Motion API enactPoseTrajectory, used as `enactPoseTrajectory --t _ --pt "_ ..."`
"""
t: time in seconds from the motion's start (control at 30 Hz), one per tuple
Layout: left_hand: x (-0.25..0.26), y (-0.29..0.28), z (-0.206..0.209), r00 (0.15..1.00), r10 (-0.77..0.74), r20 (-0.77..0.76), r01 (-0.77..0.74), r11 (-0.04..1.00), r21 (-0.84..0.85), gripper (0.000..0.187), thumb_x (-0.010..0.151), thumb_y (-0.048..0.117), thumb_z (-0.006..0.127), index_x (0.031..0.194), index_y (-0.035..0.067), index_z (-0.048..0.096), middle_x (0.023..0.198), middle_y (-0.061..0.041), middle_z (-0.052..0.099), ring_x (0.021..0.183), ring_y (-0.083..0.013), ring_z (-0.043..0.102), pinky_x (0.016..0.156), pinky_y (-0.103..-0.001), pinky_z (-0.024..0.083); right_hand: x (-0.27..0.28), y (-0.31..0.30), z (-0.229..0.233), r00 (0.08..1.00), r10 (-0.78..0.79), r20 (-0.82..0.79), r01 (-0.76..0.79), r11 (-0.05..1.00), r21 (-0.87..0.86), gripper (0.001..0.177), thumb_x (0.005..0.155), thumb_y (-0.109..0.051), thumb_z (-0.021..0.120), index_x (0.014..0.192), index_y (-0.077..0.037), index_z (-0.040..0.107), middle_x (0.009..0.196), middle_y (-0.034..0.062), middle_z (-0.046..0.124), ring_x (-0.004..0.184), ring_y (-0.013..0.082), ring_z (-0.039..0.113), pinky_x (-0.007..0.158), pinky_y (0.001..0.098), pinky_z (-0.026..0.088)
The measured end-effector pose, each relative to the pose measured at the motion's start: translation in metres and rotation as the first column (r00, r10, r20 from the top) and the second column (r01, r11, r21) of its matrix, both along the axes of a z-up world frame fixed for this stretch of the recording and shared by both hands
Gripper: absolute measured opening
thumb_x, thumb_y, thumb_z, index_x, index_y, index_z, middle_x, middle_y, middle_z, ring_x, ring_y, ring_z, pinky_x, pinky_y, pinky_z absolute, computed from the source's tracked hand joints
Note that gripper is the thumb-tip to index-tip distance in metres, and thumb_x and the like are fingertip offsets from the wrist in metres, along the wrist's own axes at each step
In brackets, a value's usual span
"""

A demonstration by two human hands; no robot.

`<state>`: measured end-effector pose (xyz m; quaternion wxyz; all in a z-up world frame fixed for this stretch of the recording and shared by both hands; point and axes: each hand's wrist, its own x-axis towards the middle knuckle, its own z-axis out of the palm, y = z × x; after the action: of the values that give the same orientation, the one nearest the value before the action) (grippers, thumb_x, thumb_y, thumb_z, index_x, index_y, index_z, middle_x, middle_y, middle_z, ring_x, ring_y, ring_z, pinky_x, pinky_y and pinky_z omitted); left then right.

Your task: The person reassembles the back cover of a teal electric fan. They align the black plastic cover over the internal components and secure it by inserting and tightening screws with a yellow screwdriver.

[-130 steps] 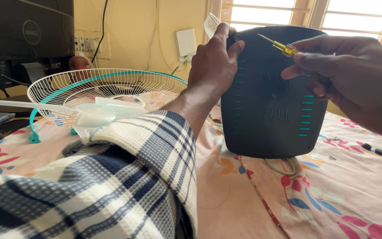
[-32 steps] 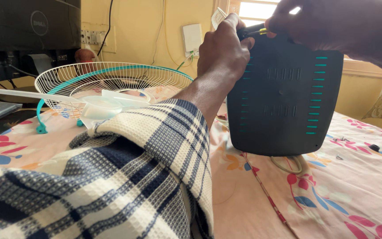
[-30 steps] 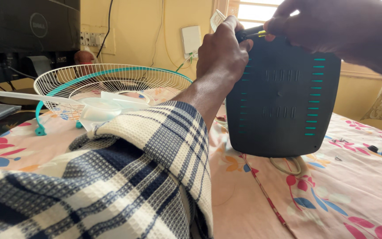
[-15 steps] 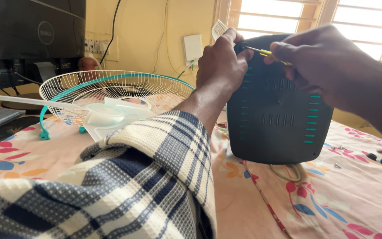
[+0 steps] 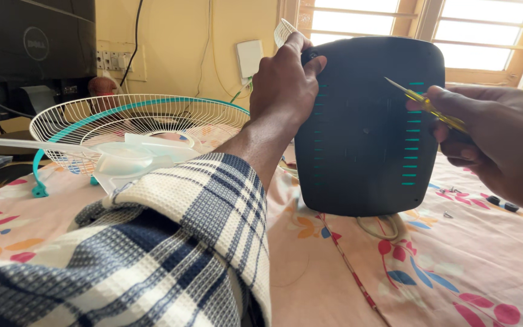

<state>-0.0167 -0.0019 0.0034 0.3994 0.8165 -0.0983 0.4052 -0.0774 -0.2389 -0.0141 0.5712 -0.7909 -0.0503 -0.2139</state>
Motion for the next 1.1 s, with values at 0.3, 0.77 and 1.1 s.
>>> enactPoseTrajectory --t 0.3,0.77,1.1 --pt "-0.006 -0.008 -0.012 0.994 0.01 -0.106 -0.006 0.999 0.034 0.053 0.098 0.041 0.058 0.146 0.028 0.039 0.124 -0.005 0.071 0.106 -0.0249 0.075 0.094 -0.042 0.062 0.019 -0.062 -0.027 0.981 -0.14 0.137 0.13 0.988 0.079 0.033 0.114 -0.031 0.051 0.126 -0.006 0.069 0.077 0.0032 0.052 0.051 0.008 0.034 0.043 0.0255 0.028" --pt "-0.002 0.003 -0.081 0.842 -0.498 -0.21 0.424 0.85 -0.313 0.076 0.083 0.045 0.076 0.141 0.004 0.049 0.123 -0.018 0.072 0.111 -0.0267 0.073 0.095 -0.038 0.059 0.029 -0.089 -0.085 0.953 -0.26 -0.155 0.238 0.96 -0.148 0.036 0.096 -0.02 0.069 0.123 0.001 0.058 0.11 0.0182 0.077 0.103 0.0218 0.071 0.09 0.0387 0.049" --pt "-0.014 -0.002 -0.115 0.583 -0.811 -0.042 0.613 0.473 -0.633 0.066 0.077 0.04 0.082 0.122 -0.006 0.068 0.114 -0.015 0.077 0.098 -0.0219 0.076 0.086 -0.034 0.063 0.074 -0.112 -0.095 0.958 -0.277 -0.067 0.243 0.916 -0.32 0.032 0.09 -0.02 0.078 0.111 0.004 0.073 0.088 0.0136 0.072 0.074 0.0197 0.061 0.063 0.0368 0.048"
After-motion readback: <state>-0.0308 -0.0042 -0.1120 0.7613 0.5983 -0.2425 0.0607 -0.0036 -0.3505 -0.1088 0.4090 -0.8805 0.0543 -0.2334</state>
